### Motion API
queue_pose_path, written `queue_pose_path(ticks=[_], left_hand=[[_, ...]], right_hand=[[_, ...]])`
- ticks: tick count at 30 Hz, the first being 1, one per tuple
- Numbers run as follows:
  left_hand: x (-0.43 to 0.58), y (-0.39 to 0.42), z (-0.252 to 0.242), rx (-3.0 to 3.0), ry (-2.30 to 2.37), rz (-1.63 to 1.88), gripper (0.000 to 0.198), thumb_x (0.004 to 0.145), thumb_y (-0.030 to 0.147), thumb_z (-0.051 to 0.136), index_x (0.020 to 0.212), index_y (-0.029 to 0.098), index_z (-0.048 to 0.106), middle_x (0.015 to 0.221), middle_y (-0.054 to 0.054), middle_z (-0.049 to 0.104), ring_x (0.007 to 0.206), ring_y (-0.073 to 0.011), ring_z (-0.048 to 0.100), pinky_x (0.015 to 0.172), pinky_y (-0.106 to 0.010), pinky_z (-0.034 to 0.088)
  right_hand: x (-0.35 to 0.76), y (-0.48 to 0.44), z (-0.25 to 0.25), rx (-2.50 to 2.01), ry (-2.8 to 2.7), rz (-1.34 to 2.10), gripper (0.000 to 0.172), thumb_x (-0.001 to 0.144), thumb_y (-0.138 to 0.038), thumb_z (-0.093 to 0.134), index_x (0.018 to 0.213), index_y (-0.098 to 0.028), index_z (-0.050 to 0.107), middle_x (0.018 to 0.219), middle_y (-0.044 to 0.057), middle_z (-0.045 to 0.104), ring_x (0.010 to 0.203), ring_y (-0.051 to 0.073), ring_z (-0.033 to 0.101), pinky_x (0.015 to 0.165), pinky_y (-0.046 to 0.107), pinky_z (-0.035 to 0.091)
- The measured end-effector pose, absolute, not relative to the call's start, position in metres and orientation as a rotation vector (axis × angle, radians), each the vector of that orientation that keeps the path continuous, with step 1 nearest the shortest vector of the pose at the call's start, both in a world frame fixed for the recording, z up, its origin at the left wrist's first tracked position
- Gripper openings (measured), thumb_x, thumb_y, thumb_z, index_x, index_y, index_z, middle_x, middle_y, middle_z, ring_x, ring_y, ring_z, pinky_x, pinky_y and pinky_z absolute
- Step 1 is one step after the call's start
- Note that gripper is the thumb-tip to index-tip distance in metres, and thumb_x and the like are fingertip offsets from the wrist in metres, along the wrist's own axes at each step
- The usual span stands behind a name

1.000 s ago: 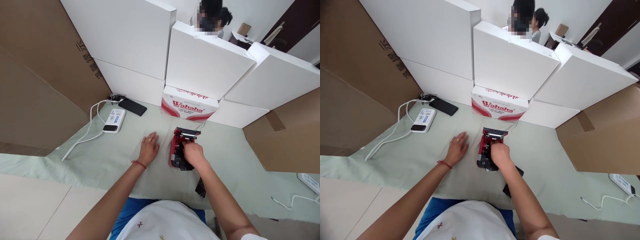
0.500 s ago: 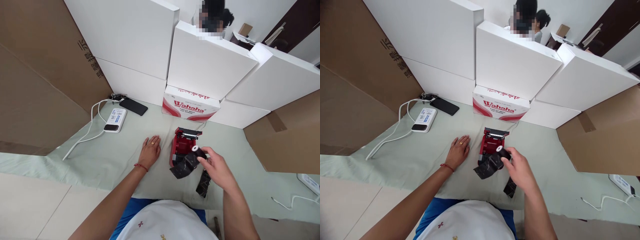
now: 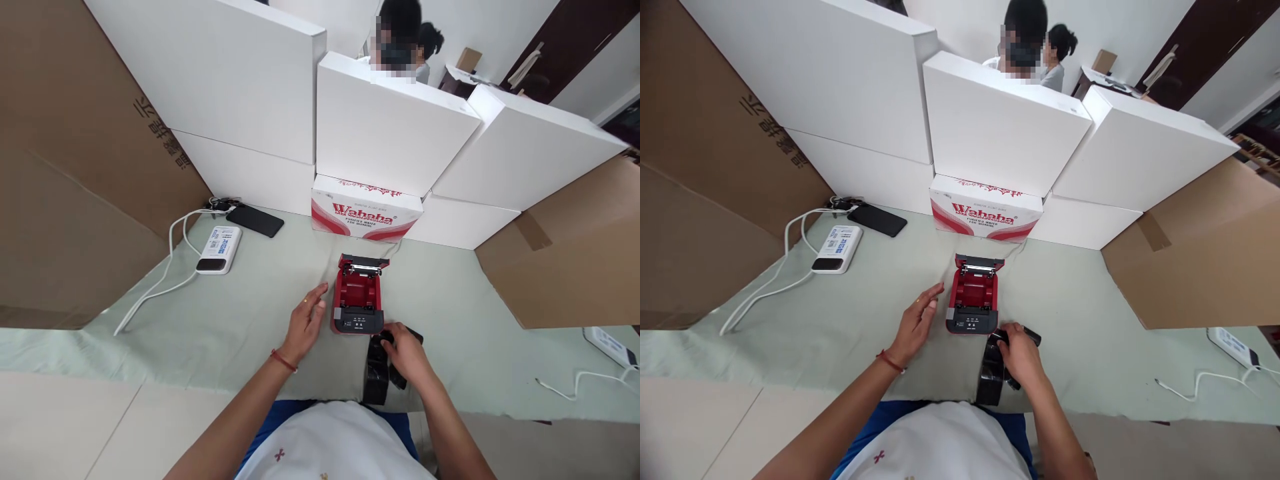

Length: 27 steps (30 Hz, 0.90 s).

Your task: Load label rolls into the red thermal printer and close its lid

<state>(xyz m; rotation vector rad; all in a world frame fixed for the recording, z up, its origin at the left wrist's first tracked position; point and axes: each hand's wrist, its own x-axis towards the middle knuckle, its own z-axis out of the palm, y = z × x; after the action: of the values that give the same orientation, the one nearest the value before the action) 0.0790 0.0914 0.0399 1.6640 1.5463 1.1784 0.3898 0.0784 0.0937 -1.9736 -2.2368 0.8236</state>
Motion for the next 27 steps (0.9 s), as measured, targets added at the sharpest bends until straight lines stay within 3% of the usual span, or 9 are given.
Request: queue_pose_path(ticks=[3, 5, 7, 10, 14, 18, 22, 27], left_hand=[[0.095, 0.07, 0.048, 1.647, 1.383, 1.236, 0.054, 0.12, 0.049, 0.049, 0.169, 0.031, 0.059, 0.178, -0.013, 0.061, 0.165, -0.0305, 0.06, 0.134, -0.055, 0.056], [0.103, 0.064, 0.05, 1.634, 1.339, 1.244, 0.049, 0.117, 0.045, 0.058, 0.164, 0.033, 0.065, 0.178, -0.011, 0.06, 0.165, -0.0316, 0.06, 0.137, -0.057, 0.052], [0.108, 0.064, 0.05, 1.58, 1.327, 1.248, 0.043, 0.115, 0.04, 0.062, 0.156, 0.032, 0.071, 0.175, -0.012, 0.064, 0.163, -0.0322, 0.062, 0.138, -0.059, 0.05], [0.112, 0.067, 0.049, 1.473, 1.309, 1.271, 0.039, 0.11, 0.036, 0.067, 0.148, 0.029, 0.076, 0.172, -0.013, 0.066, 0.161, -0.034, 0.063, 0.14, -0.062, 0.046], [0.115, 0.068, 0.048, 1.335, 1.281, 1.278, 0.054, 0.108, 0.042, 0.07, 0.16, 0.029, 0.065, 0.176, -0.015, 0.062, 0.165, -0.035, 0.059, 0.137, -0.061, 0.05], [0.117, 0.071, 0.044, 1.158, 1.273, 1.279, 0.07, 0.108, 0.05, 0.071, 0.17, 0.028, 0.048, 0.179, -0.02, 0.055, 0.162, -0.0356, 0.062, 0.125, -0.057, 0.061], [0.118, 0.082, 0.038, 1.061, 1.287, 1.28, 0.066, 0.104, 0.052, 0.075, 0.16, 0.025, 0.053, 0.172, -0.024, 0.059, 0.156, -0.0371, 0.067, 0.119, -0.057, 0.064], [0.121, 0.085, 0.041, 1.133, 1.293, 1.298, 0.053, 0.105, 0.047, 0.072, 0.151, 0.023, 0.061, 0.157, -0.02, 0.07, 0.148, -0.0343, 0.071, 0.117, -0.055, 0.065]], right_hand=[[0.404, 0.079, 0.094, -2.049, -2.211, 0.758, 0.043, 0.11, -0.02, 0.055, 0.149, -0.019, 0.073, 0.158, 0.018, 0.073, 0.135, 0.028, 0.077, 0.115, 0.041, 0.058], [0.42, 0.083, 0.097, -2.163, -2.184, 0.705, 0.048, 0.11, -0.021, 0.056, 0.156, -0.015, 0.069, 0.167, 0.022, 0.064, 0.135, 0.032, 0.077, 0.115, 0.044, 0.058], [0.432, 0.087, 0.099, -2.267, -2.182, 0.685, 0.05, 0.106, -0.02, 0.062, 0.155, -0.012, 0.071, 0.161, 0.025, 0.067, 0.129, 0.035, 0.079, 0.111, 0.045, 0.058], [0.439, 0.09, 0.101, -2.351, -2.217, 0.716, 0.048, 0.1, -0.014, 0.066, 0.148, -0.013, 0.077, 0.141, 0.021, 0.077, 0.122, 0.033, 0.08, 0.106, 0.04, 0.058], [0.443, 0.087, 0.116, -2.333, -2.272, 0.815, 0.048, 0.099, -0.014, 0.063, 0.144, -0.015, 0.079, 0.136, 0.019, 0.079, 0.12, 0.032, 0.079, 0.103, 0.04, 0.057], [0.456, 0.082, 0.167, -2.073, -2.36, 1.1, 0.039, 0.102, -0.031, 0.067, 0.138, -0.024, 0.083, 0.127, 0.009, 0.083, 0.102, 0.025, 0.077, 0.094, 0.036, 0.059], [0.442, 0.097, 0.224, -1.646, -2.43, 1.331, 0.044, 0.107, -0.046, 0.065, 0.142, -0.025, 0.082, 0.117, 0.006, 0.083, 0.088, 0.022, 0.072, 0.08, 0.034, 0.058], [0.372, 0.142, 0.236, -1.736, -2.592, 1.016, 0.038, 0.109, -0.027, 0.066, 0.144, -0.022, 0.079, 0.129, 0.007, 0.083, 0.103, 0.022, 0.077, 0.096, 0.034, 0.061]])
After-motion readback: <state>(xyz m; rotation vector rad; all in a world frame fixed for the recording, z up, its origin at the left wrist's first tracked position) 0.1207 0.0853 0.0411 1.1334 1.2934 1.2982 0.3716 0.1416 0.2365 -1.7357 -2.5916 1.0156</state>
